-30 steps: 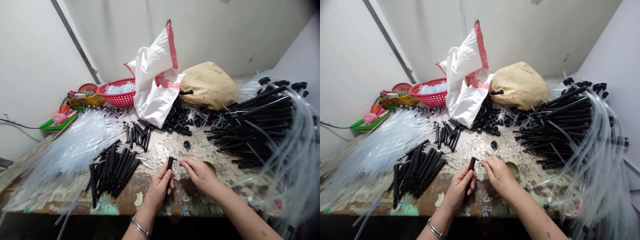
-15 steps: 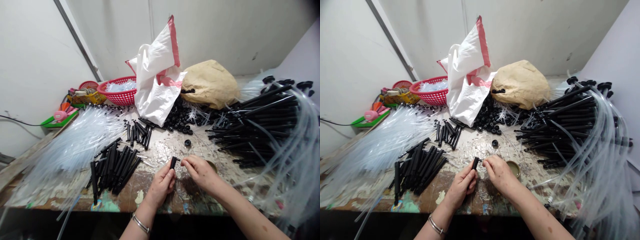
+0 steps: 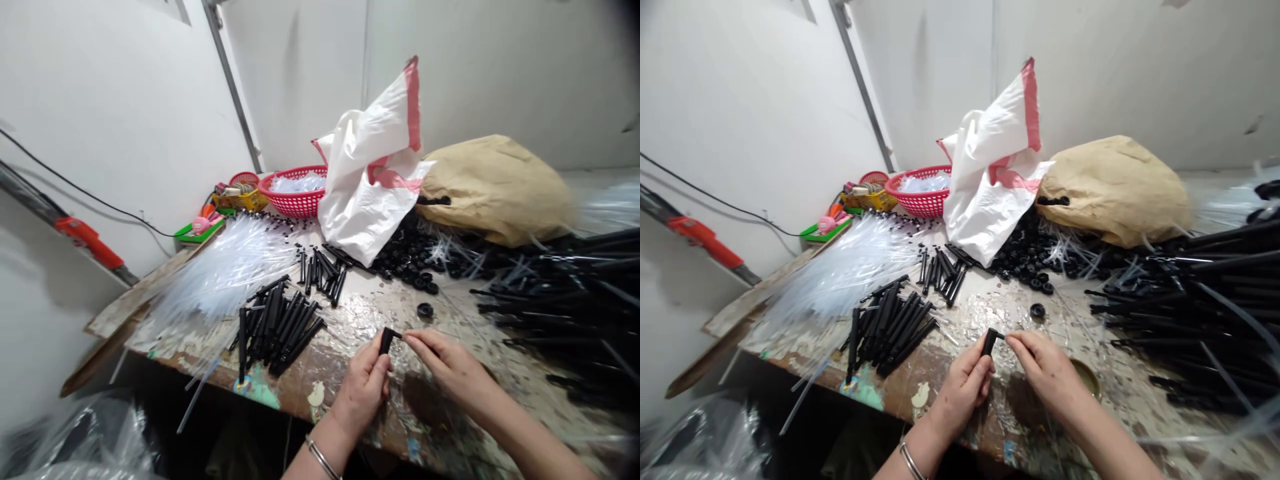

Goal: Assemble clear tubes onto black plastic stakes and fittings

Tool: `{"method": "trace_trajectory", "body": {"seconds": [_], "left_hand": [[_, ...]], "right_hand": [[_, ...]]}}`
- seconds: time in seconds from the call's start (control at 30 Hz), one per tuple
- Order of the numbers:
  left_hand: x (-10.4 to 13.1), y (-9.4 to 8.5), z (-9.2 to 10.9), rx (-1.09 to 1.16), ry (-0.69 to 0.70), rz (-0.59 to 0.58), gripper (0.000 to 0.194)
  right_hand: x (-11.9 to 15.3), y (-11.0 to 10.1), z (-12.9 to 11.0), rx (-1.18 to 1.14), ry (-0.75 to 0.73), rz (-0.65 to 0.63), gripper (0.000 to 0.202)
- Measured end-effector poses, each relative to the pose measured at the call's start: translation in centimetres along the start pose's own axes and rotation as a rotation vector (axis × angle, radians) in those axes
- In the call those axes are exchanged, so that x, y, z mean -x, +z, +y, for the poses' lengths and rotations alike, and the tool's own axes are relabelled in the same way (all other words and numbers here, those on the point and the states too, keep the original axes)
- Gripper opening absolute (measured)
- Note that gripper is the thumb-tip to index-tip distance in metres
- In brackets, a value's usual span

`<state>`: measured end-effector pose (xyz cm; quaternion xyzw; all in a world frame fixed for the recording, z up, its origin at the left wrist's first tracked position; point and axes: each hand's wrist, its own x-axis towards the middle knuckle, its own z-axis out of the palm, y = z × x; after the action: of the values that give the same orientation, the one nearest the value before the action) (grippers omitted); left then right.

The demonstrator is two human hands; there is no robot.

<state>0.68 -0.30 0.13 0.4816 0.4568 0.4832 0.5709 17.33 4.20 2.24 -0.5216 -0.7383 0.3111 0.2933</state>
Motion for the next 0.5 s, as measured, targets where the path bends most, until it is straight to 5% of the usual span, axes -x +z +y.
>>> {"method": "trace_trajectory", "body": {"seconds": [0.13,0.3,0.4,0.5], "left_hand": [[-0.2,-2.8,1.9,-0.182,0.089,0.300,0.050],[-1.6,-10.8,5.6,-0.575,0.203,0.683,0.044],[-2.8,-15.2,6.8,-0.932,0.239,0.753,0.035],[-4.1,-18.2,7.0,-1.062,0.227,0.777,0.033]], "right_hand": [[-1.2,-0.3,-0.8,-0.037,0.068,0.078,0.043],[-5.0,2.0,-2.4,0.062,0.015,-0.051,0.039],[-8.3,4.9,-3.6,0.211,0.006,-0.105,0.035],[-11.4,8.0,-5.3,0.300,0.000,-0.108,0.036]]}}
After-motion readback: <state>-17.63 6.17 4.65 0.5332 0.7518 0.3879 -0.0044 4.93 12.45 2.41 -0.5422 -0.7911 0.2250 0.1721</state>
